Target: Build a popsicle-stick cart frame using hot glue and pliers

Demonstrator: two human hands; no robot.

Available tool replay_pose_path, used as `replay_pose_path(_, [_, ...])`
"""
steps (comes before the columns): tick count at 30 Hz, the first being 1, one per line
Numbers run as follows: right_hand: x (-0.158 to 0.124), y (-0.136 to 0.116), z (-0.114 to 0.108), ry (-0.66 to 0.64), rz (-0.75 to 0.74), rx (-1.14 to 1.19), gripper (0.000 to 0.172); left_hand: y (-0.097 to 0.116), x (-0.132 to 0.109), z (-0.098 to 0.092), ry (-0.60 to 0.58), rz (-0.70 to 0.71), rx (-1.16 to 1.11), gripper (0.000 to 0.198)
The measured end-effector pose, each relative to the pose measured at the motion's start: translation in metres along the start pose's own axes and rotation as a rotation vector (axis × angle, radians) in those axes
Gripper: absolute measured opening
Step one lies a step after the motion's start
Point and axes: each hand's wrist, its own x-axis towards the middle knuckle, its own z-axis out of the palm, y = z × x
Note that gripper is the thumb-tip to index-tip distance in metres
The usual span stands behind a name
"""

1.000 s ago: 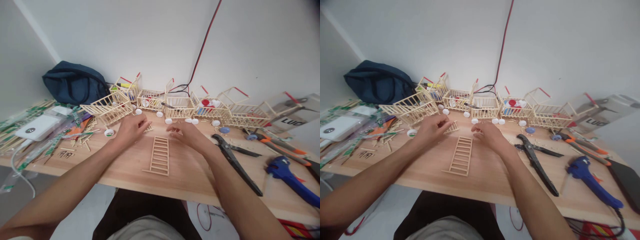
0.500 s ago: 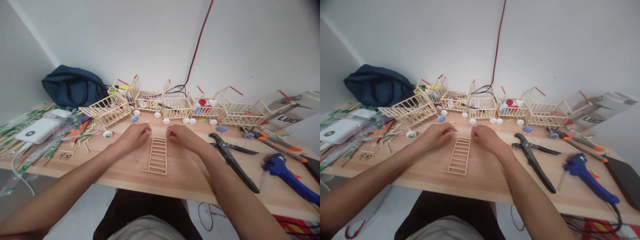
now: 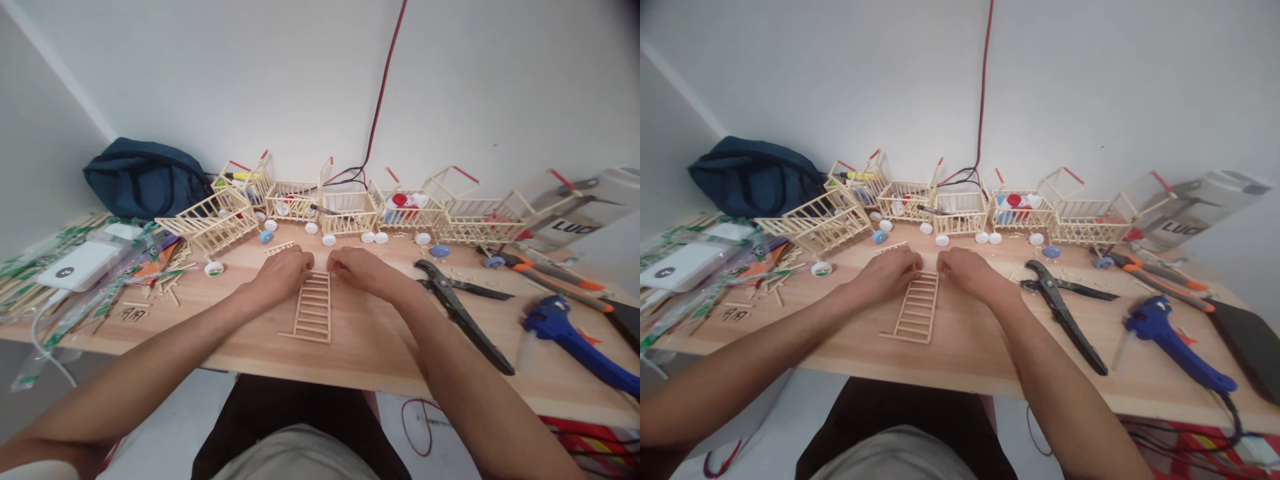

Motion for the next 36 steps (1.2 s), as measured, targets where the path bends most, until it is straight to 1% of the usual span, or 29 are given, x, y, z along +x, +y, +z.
replay_pose_path(3, [0.000,0.005,0.002,0.012,-0.025,0.010,0.024,0.001,0.006,-0.001,-0.042,0.003,-0.015,0.005])
replay_pose_path(5, [0.000,0.008,0.002,0.029,-0.014,0.018,0.024,0.000,0.008,-0.001,-0.057,0.019,-0.024,0.001])
replay_pose_path(8, [0.001,0.012,0.002,0.049,0.012,0.021,0.028,-0.004,0.008,-0.003,-0.054,0.070,-0.058,0.005])
replay_pose_path(10, [0.001,0.014,0.002,0.042,0.013,0.017,0.030,-0.007,0.004,-0.007,-0.054,0.069,-0.116,0.008])
replay_pose_path(13, [0.001,0.012,0.002,0.021,-0.003,-0.002,0.023,-0.011,-0.006,-0.016,-0.061,0.031,-0.247,0.010])
replay_pose_path(15, [0.001,0.005,0.002,0.017,-0.011,-0.042,0.017,-0.016,-0.014,-0.020,-0.050,-0.009,-0.347,0.011])
replay_pose_path(18, [0.000,-0.008,0.001,0.028,0.015,-0.152,0.009,-0.026,-0.024,-0.020,-0.031,-0.077,-0.488,0.019])
replay_pose_path(22, [0.000,-0.022,0.001,0.011,0.062,-0.305,0.018,-0.039,-0.032,-0.015,-0.050,-0.167,-0.650,0.030])
replay_pose_path(25, [0.001,-0.024,0.002,-0.007,0.050,-0.341,0.022,-0.043,-0.037,-0.010,-0.034,-0.236,-0.774,0.035])
replay_pose_path(28, [0.003,-0.019,0.004,-0.012,0.021,-0.326,0.022,-0.044,-0.040,-0.006,0.010,-0.265,-0.860,0.036])
replay_pose_path(31, [0.002,-0.012,0.002,-0.017,0.060,-0.225,0.019,-0.045,-0.042,-0.003,0.035,-0.273,-0.906,0.035])
replay_pose_path(33, [0.001,-0.008,0.001,0.010,0.095,-0.149,0.017,-0.046,-0.043,-0.002,0.038,-0.280,-0.927,0.033])
replay_pose_path(36, [-0.001,-0.007,-0.002,0.037,0.104,-0.123,0.011,-0.047,-0.044,-0.002,0.038,-0.283,-0.957,0.032])
